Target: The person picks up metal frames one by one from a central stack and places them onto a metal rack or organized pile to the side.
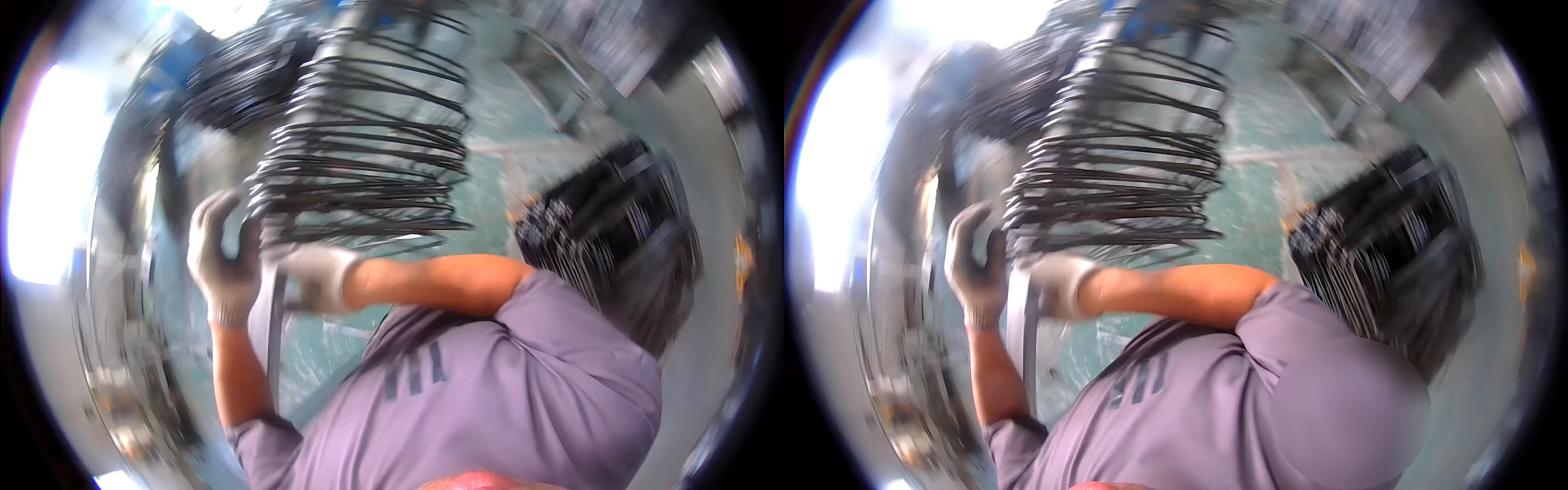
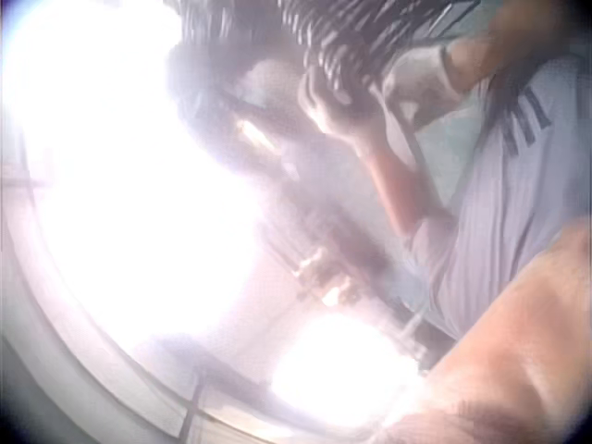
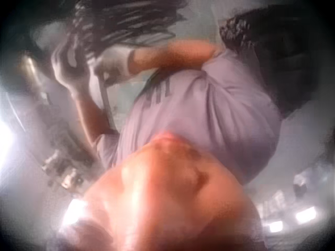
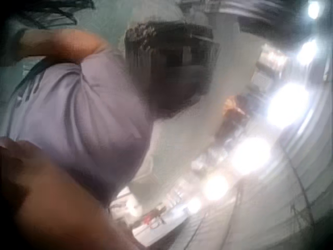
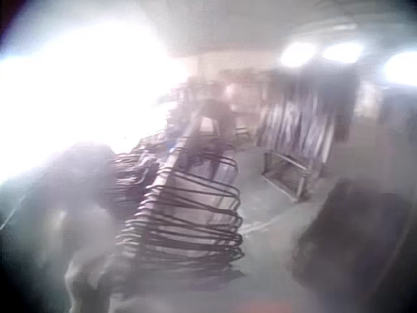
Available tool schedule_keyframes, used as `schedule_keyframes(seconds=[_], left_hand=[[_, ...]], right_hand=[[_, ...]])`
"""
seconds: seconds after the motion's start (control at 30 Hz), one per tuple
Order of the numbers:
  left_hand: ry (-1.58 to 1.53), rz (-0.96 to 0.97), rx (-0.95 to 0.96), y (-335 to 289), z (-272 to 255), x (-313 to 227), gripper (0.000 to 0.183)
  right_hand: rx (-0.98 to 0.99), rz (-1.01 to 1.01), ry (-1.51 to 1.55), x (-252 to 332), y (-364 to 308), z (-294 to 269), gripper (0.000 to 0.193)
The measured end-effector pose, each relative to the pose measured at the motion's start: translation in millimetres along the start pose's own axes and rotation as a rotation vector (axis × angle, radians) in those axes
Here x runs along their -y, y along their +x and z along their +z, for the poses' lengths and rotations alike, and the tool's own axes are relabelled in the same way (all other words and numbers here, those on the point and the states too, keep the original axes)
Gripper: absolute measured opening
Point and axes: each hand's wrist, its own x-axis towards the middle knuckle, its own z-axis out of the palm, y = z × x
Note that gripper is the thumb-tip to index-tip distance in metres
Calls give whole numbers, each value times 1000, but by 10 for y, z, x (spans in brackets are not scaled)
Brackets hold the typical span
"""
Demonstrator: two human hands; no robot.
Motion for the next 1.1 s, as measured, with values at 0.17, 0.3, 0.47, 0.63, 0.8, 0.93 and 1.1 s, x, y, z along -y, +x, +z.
schedule_keyframes(seconds=[0.17,0.3,0.47,0.63,0.8,0.93,1.1], left_hand=[[67,161,327,-92,496,334,35],[94,443,327,306,934,542,31],[22,593,239,1473,1939,1117,23],[513,281,368,2950,3045,1528,27],[193,567,272,2889,3508,-511,39],[-353,578,440,2055,3924,-1843,35],[-649,386,777,979,5041,-3065,37]], right_hand=[[-508,-495,-537,-122,-444,-47,30],[-663,-331,-811,-709,-554,-49,40],[-735,-24,-885,-1043,-657,-475,44],[-643,267,-761,-1382,-1327,-558,33],[-811,906,-588,-1655,-3402,-296,41],[-892,1541,-463,-1827,-4996,-163,76],[-1422,1777,-224,-2064,-6200,-974,106]])
